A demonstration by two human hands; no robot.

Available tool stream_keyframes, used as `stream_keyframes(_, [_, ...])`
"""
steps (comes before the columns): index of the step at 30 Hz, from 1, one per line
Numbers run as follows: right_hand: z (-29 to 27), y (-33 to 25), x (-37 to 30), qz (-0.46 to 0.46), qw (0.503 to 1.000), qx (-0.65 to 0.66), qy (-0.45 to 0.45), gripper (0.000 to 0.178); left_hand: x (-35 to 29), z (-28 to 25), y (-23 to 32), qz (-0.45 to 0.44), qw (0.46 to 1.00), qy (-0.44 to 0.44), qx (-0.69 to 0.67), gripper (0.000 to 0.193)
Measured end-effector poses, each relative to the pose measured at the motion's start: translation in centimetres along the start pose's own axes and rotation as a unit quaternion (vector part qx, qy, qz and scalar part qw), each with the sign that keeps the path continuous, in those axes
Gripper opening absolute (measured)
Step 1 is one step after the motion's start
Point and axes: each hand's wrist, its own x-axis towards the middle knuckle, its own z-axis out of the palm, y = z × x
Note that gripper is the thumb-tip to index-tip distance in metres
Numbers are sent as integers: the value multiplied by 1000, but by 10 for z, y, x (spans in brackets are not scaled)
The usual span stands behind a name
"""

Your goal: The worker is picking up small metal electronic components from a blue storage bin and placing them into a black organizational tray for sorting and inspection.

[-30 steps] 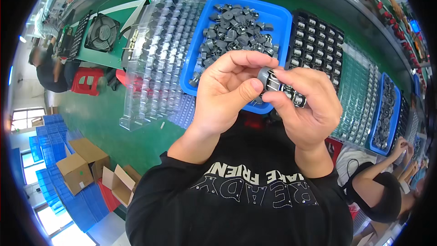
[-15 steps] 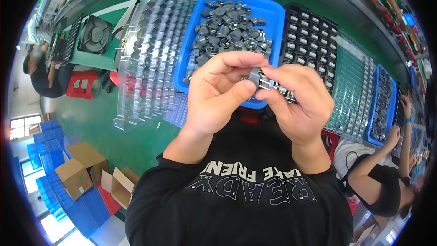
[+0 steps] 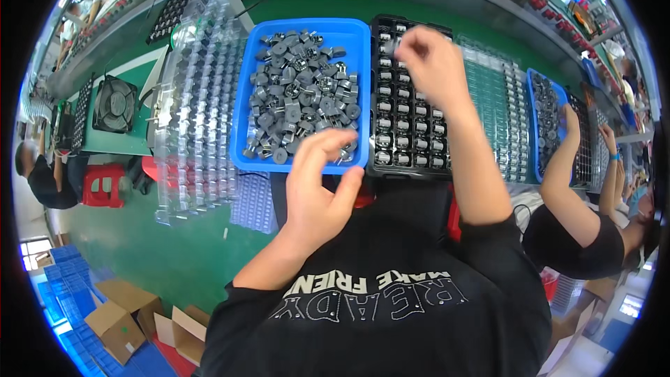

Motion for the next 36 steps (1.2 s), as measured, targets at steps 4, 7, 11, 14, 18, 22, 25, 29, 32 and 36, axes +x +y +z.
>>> stream_keyframes(4, [45, 74, 88, -83, 981, -171, -49, 12, -31, 16, 8, -151, 960, -216, -94, 29])
stream_keyframes(7, [52, 69, 105, -124, 962, -203, -136, 16, -52, 51, -8, -275, 919, -249, -135, 34])
stream_keyframes(11, [38, 96, 105, -142, 941, -249, -180, 12, -46, 115, -37, -457, 798, -258, -296, 49])
stream_keyframes(14, [48, 111, 119, -100, 948, -208, -220, 10, -42, 131, -36, -533, 740, -188, -364, 65])
stream_keyframes(18, [16, 140, 137, -123, 984, -89, -94, 13, -39, 138, -31, -563, 731, -126, -365, 58])
stream_keyframes(22, [-3, 154, 136, 16, 949, -138, -285, 17, -28, 135, -20, -570, 739, -122, -337, 51])
stream_keyframes(25, [-4, 156, 129, 20, 961, -119, -249, 17, -26, 136, -14, -570, 752, -87, -319, 45])
stream_keyframes(29, [-3, 169, 129, 35, 973, -123, -192, 14, -28, 140, -9, -558, 759, -68, -328, 42])
stream_keyframes(32, [-9, 170, 124, -16, 983, -118, -139, 12, -27, 141, -1, -561, 745, -59, -356, 38])
stream_keyframes(36, [-27, 195, 136, -73, 954, -241, -163, 20, -19, 147, 9, -552, 742, -55, -377, 39])
